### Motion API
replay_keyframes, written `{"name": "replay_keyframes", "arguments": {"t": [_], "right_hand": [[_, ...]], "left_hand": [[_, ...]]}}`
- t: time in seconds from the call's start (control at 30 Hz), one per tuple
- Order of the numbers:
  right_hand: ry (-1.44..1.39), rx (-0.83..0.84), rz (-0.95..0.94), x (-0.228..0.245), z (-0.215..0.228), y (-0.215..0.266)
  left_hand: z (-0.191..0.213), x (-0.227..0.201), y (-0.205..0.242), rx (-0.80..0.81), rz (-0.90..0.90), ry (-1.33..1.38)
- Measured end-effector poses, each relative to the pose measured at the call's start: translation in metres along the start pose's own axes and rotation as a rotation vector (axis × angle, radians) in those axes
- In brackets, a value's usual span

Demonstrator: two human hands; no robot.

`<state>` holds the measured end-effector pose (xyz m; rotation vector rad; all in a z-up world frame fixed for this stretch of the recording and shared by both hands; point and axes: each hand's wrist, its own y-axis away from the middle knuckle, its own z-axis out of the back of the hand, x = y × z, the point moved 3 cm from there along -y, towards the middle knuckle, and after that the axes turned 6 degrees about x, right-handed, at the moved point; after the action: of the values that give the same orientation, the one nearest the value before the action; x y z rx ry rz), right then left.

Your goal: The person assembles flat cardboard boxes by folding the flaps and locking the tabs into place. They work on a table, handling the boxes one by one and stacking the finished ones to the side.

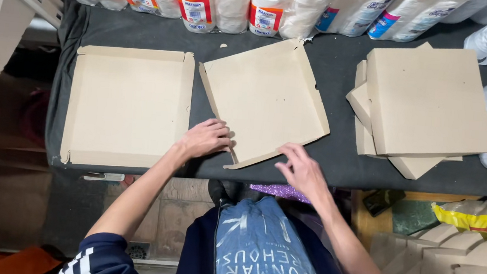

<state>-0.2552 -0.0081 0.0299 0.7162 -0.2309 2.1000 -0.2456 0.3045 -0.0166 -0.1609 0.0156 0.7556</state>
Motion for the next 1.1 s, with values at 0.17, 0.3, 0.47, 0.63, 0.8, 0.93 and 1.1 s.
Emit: {"name": "replay_keyframes", "arguments": {"t": [0.17,0.3,0.47,0.63,0.8,0.93,1.1], "right_hand": [[-0.115,-0.039,0.197,0.056,-0.019,0.009],[-0.11,-0.156,0.225,0.048,-0.027,0.016],[-0.276,-0.177,0.055,0.014,-0.021,0.027],[-0.511,-0.174,-0.084,0.001,-0.016,0.026],[-0.618,-0.194,-0.131,-0.014,-0.011,0.023],[-0.504,-0.219,-0.109,-0.018,-0.007,0.015],[-0.25,-0.198,-0.036,-0.01,-0.003,0.005]], "left_hand": [[0.029,-0.039,-0.019,-0.091,-0.035,-0.016],[0.034,-0.068,-0.028,-0.11,-0.013,0.003],[0.017,-0.083,-0.036,-0.014,0.099,0.188],[0.018,-0.09,-0.055,0.198,0.338,0.492],[0.024,-0.091,-0.069,0.282,0.431,0.747],[0.013,-0.092,-0.074,0.302,0.46,0.755],[0.01,-0.096,-0.075,0.25,0.514,0.784]]}}
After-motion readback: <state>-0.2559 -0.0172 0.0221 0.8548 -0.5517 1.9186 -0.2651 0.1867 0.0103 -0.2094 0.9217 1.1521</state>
